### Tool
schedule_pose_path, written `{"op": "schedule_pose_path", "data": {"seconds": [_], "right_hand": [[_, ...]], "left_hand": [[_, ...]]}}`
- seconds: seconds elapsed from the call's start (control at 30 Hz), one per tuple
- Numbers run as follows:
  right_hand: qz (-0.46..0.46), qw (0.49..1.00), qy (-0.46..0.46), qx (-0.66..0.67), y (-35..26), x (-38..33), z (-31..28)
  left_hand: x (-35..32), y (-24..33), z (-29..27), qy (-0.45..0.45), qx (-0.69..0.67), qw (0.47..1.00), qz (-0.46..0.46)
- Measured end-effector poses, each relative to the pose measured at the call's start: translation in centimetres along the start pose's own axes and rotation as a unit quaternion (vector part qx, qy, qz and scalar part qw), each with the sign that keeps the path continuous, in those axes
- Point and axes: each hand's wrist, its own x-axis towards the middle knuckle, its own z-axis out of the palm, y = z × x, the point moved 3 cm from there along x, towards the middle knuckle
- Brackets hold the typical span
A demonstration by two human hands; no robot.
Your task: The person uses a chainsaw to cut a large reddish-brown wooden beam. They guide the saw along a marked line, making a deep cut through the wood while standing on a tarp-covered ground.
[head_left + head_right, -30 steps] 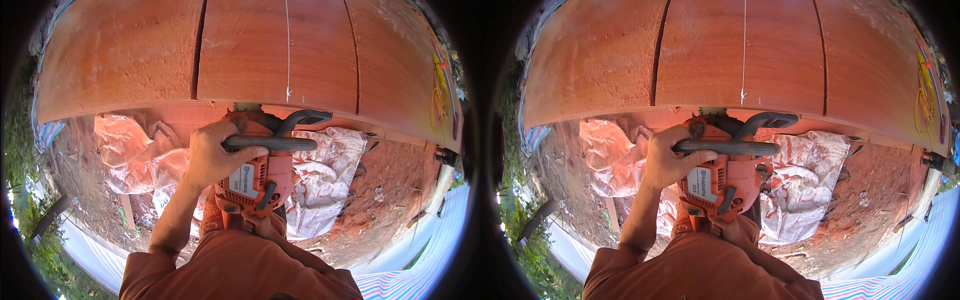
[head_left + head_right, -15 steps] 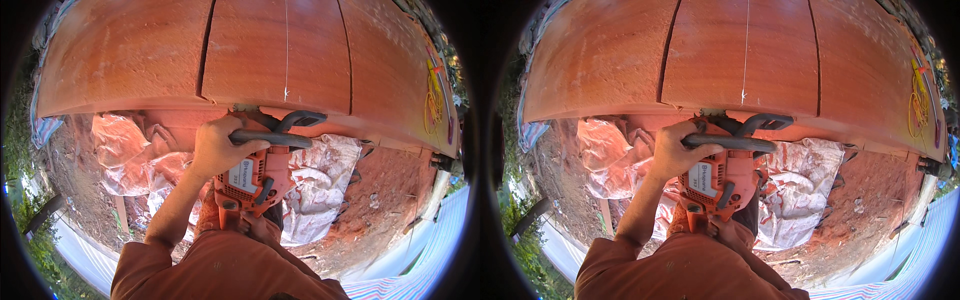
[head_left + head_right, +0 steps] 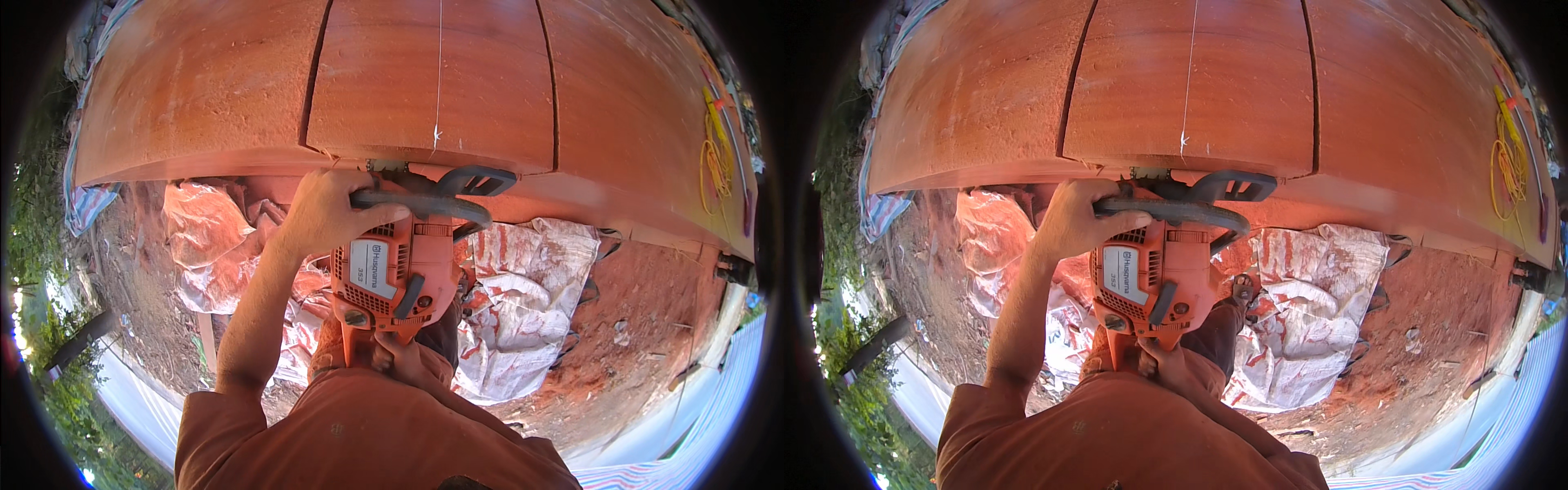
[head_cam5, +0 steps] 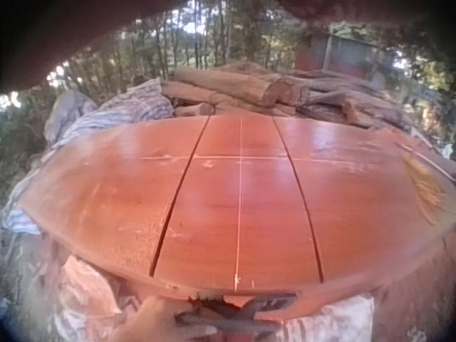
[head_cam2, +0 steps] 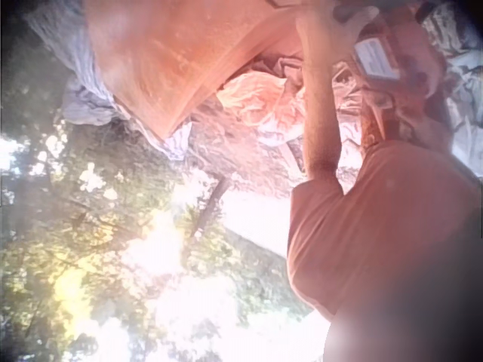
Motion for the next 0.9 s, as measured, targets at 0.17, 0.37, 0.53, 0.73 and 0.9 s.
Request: {"op": "schedule_pose_path", "data": {"seconds": [0.17, 0.37, 0.53, 0.73, 0.9], "right_hand": [[-0.038, 0.999, 0.007, 0.011, 0.7, 0.5, -0.5], [-0.026, 1.000, -0.012, -0.004, 0.3, 0.5, -0.6], [-0.013, 1.000, -0.013, 0.015, 0.4, 0.2, -0.5], [-0.004, 1.000, -0.018, 0.006, 0.6, 0.2, -0.7], [0.005, 0.999, 0.005, 0.045, 0.9, -0.1, -0.7]], "left_hand": [[-0.7, 0.1, 0.9, 0.025, 0.002, 1.000, -0.002], [-0.4, -0.2, 1.1, 0.050, -0.031, 0.998, 0.035], [-0.6, -1.0, 1.3, 0.044, -0.029, 0.998, 0.028], [-0.7, -1.3, 1.5, 0.024, -0.057, 0.998, 0.001], [-0.5, -0.5, 1.2, 0.031, 0.003, 0.999, 0.028]]}}
